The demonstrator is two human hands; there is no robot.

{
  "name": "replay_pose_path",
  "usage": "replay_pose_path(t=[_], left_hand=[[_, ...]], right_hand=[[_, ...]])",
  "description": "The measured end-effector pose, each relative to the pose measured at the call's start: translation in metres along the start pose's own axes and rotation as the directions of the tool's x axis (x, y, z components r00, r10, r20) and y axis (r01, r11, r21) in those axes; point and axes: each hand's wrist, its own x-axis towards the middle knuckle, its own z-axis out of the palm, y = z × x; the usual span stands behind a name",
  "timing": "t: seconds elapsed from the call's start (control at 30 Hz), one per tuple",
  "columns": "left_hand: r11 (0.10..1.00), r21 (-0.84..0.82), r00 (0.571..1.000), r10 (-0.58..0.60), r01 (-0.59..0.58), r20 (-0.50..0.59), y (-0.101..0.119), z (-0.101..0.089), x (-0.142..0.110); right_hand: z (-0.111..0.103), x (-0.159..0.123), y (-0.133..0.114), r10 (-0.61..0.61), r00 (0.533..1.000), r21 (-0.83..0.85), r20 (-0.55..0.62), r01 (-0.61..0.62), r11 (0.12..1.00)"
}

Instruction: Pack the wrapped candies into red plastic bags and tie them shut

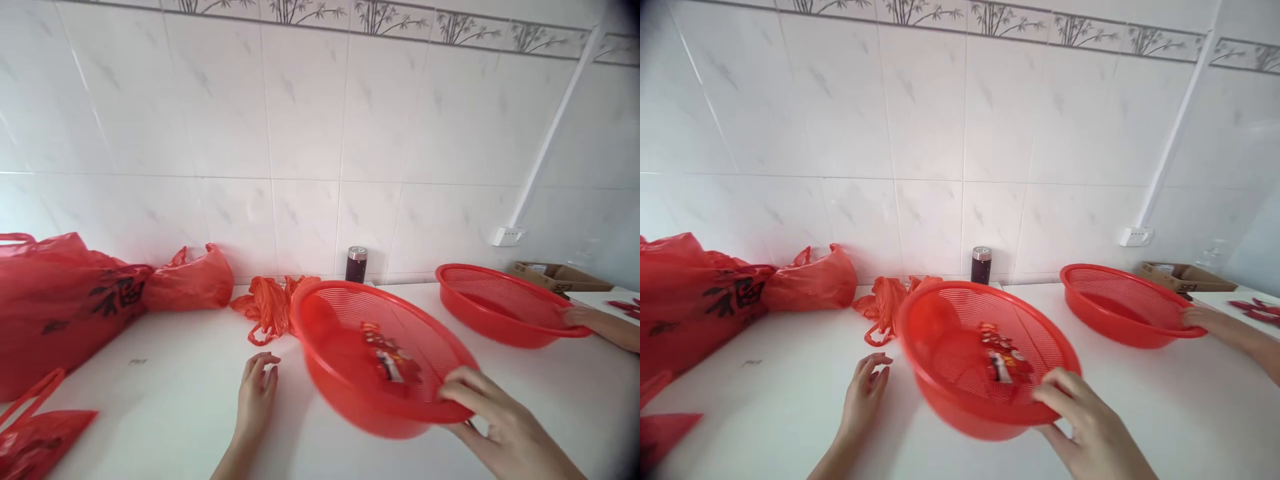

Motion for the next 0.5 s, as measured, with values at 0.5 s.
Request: replay_pose_path(t=[0.5], left_hand=[[0.995, 0.098, 0.996, -0.011, 0.002, 0.090, 0.006, 0.002, -0.001]], right_hand=[[0.019, 0.028, -0.016, 0.071, 0.997, -0.116, 0.009, -0.069, 0.991]])
